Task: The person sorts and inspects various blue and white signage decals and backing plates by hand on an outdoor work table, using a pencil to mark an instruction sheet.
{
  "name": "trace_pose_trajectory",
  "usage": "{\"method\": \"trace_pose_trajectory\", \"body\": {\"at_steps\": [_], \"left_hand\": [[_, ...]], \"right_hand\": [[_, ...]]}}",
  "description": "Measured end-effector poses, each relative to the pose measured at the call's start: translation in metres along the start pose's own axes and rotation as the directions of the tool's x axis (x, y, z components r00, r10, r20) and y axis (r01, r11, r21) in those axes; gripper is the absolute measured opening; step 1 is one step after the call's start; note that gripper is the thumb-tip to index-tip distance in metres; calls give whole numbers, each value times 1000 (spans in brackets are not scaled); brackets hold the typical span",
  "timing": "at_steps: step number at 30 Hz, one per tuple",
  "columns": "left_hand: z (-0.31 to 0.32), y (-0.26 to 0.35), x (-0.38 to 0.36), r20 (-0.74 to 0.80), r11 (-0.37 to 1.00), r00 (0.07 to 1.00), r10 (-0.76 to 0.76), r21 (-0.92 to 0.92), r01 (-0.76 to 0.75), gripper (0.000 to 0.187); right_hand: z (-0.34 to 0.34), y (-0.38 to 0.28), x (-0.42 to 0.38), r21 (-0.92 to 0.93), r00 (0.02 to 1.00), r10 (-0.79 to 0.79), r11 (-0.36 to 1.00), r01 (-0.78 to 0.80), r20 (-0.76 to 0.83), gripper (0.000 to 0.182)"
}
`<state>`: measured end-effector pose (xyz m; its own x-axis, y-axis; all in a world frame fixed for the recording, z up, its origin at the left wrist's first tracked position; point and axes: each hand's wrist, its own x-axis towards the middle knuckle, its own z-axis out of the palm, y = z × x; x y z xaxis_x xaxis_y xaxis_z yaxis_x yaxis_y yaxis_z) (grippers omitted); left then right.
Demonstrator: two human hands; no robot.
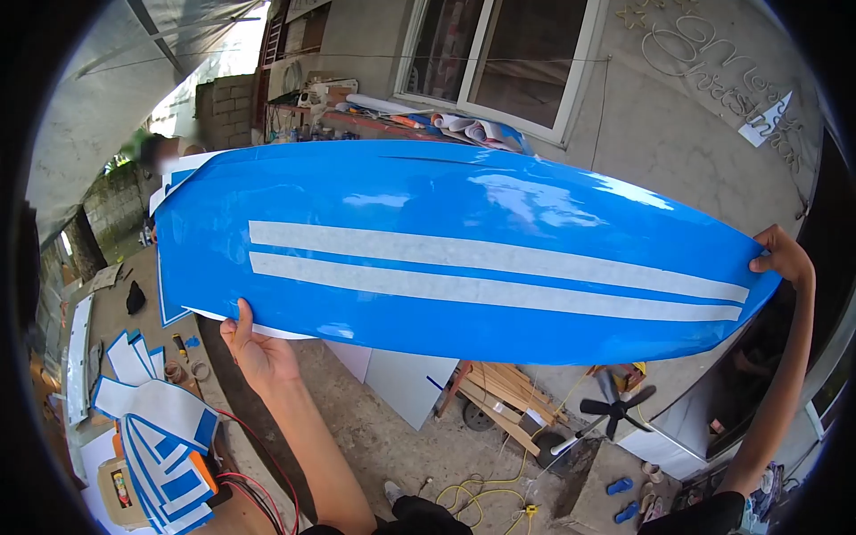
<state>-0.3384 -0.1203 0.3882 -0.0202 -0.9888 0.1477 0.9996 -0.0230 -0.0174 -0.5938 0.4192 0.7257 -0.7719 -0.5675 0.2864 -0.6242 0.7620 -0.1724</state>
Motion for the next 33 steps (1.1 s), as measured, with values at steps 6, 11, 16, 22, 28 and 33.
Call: {"method": "trace_pose_trajectory", "body": {"at_steps": [6, 11, 16, 22, 28, 33], "left_hand": [[-35, 10, 13, -114, 994, 993, 5, 105, 7, 23], [-50, 16, 18, -154, 993, 988, 12, 117, 6, 22], [-49, 20, 19, -99, 996, 995, 4, 94, 5, 19], [-49, 23, 25, -82, 995, 997, -3, 98, 11, 19], [-66, 21, 42, -34, 990, 998, -61, 127, 65, 10], [-79, 12, 53, -25, 982, 992, -120, 144, 122, 16]], "right_hand": [[6, -29, -3, -36, 1000, -8, 999, 9, 18, 37], [8, -45, -3, 0, 997, -65, 998, 65, 53, 40], [10, -46, -1, 3, 996, -85, 996, 85, 33, 42], [3, -39, -3, -23, 996, -36, 999, 38, 83, 45], [4, -59, -22, -1, 999, -4, 1000, 4, 51, 50], [-2, -66, -40, -4, 998, -22, 1000, 23, 62, 49]]}}
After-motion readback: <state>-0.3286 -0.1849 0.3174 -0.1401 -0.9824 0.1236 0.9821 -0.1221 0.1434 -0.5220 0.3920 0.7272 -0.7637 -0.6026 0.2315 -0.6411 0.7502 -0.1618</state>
